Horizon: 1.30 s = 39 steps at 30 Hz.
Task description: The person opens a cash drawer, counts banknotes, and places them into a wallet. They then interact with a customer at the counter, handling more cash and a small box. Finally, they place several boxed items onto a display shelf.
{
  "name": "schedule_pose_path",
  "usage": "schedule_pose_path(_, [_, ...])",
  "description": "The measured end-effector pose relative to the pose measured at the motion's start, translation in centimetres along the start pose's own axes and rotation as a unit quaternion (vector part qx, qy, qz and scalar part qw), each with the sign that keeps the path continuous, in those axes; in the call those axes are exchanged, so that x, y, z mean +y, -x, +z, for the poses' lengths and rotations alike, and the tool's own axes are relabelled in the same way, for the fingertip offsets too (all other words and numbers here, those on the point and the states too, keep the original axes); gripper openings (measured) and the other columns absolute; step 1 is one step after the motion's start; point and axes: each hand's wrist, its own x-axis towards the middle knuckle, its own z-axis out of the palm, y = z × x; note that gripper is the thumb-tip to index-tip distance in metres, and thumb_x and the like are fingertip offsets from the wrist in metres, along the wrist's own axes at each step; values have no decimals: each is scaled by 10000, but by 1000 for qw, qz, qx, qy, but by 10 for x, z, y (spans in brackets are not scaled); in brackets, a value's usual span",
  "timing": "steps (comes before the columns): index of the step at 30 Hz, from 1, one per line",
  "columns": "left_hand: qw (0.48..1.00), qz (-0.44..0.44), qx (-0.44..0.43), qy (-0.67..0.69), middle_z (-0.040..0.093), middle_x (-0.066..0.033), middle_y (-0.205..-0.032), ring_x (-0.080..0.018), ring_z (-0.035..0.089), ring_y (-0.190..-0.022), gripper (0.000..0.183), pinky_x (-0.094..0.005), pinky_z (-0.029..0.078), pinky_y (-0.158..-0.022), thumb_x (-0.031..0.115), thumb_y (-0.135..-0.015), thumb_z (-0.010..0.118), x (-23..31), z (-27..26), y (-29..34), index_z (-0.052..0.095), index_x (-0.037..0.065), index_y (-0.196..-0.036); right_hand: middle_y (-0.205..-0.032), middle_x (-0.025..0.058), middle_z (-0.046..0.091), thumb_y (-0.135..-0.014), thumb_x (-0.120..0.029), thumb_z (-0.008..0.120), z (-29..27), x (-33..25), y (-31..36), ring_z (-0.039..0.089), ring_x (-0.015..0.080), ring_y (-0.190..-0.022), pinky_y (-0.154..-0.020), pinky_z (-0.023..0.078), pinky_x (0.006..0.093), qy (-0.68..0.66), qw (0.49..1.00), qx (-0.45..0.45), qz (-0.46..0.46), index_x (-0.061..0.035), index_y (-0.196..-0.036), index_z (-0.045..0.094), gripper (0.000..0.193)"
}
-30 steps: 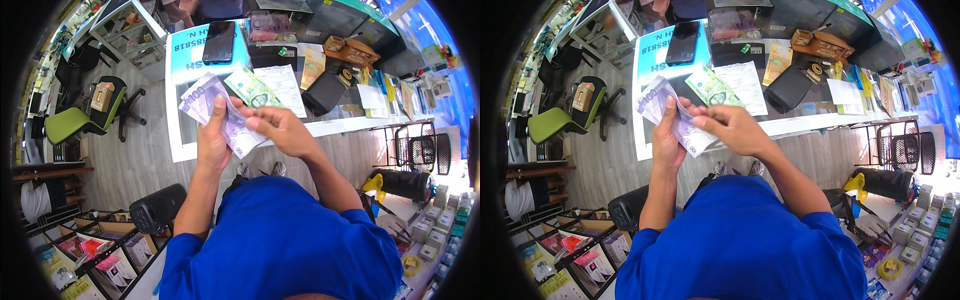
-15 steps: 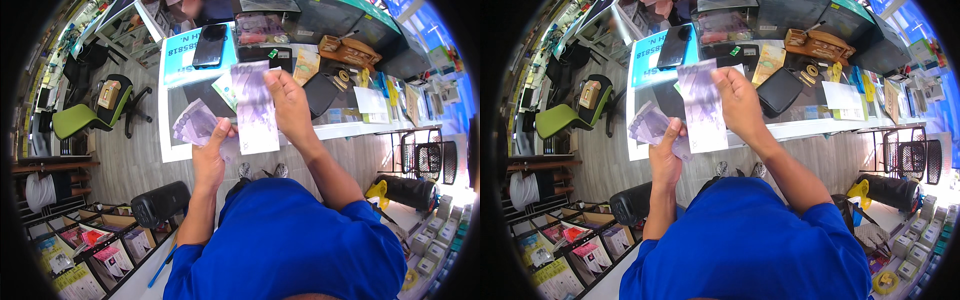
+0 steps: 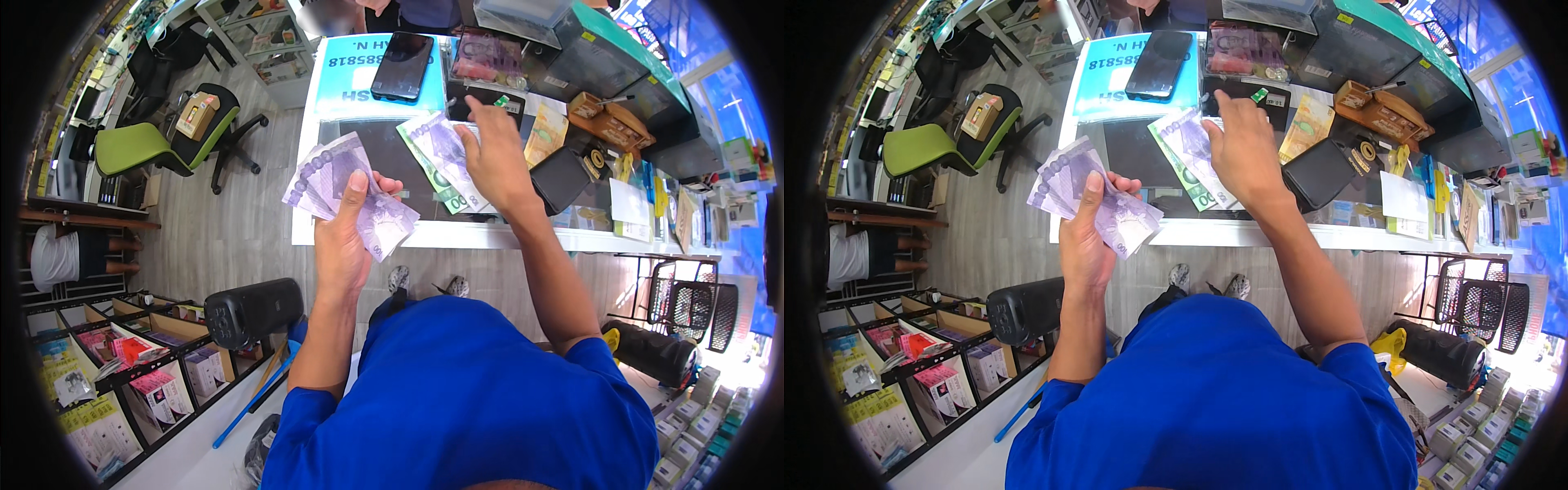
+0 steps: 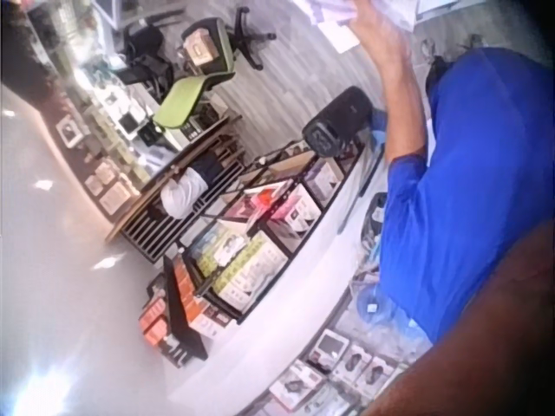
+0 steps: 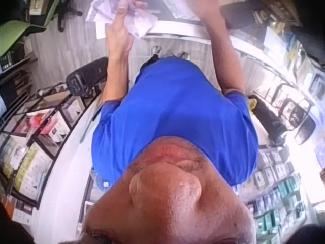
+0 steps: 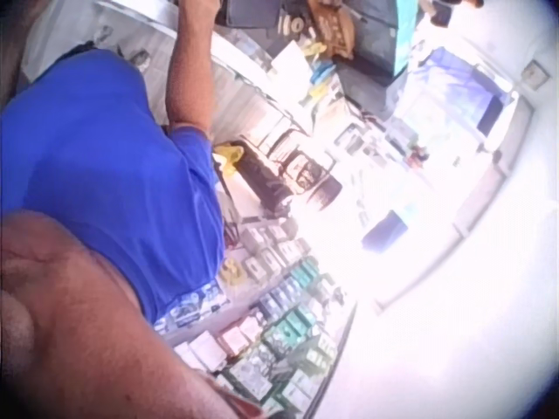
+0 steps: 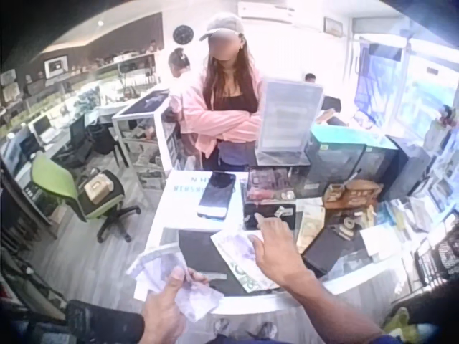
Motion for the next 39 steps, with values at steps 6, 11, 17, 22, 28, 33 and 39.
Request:
schedule_pose_path(6, [998,-18,-23,51,687,-109,-1148,-208,694,-1027,427,-365,569,-906,192,-950,775,-4,14,-9,588,20,-1293,-1293,150,628,-989,-398,681,-32,-48,14,613,259,-1148,-997,469,378,-344,923,-165,50,-33,-1300,666,479])
schedule_pose_path(11, [998,-22,-63,-11,679,-90,-1087,-175,675,-1014,394,-315,527,-945,273,-987,729,-8,35,-7,593,21,-1257,-1053,42,719,-1069,-277,601,-20,-50,22,638,131,-999,-909,484,277,-491,850,-48,187,-4,-1176,692,307])
schedule_pose_path(17, [994,-56,-93,20,686,-113,-968,-262,709,-1019,396,-405,587,-916,392,-1078,549,-5,13,-8,634,10,-1141,-975,64,707,-1070,-367,557,-28,-17,-11,648,234,-859,-819,502,364,-178,960,-36,213,-13,-1087,670,372])
schedule_pose_path(22, [996,-40,-77,14,703,-143,-1054,-266,718,-995,339,-428,597,-895,304,-1031,657,-6,14,-12,631,-3,-1172,-1344,174,598,-989,-303,669,-13,-19,6,550,351,-1259,-997,463,433,108,989,100,26,-62,-1360,608,447])
schedule_pose_path(28, [999,-13,-45,3,687,-93,-1156,-184,669,-1048,450,-345,542,-934,287,-978,743,-12,28,-9,593,1,-1293,-1217,141,672,-982,-334,706,-24,-67,16,611,240,-1152,-1000,472,368,-367,923,-109,30,6,-1172,676,391])
schedule_pose_path(33, [996,16,-90,5,661,-82,-960,-218,683,-970,354,-369,544,-911,371,-1044,623,-5,8,-6,607,25,-1115,-897,-20,667,-1082,-344,563,-26,-46,-3,574,79,-795,-755,498,292,-544,805,-14,235,-31,-1077,642,323])
schedule_pose_path(39, [1000,0,-29,1,677,-132,-1000,-282,684,-974,412,-411,537,-911,408,-1082,523,22,-5,-1,611,8,-1128,-1126,201,667,-979,-360,634,7,25,-6,644,411,-1022,-859,518,501,-34,997,-6,73,-7,-1153,576,397])
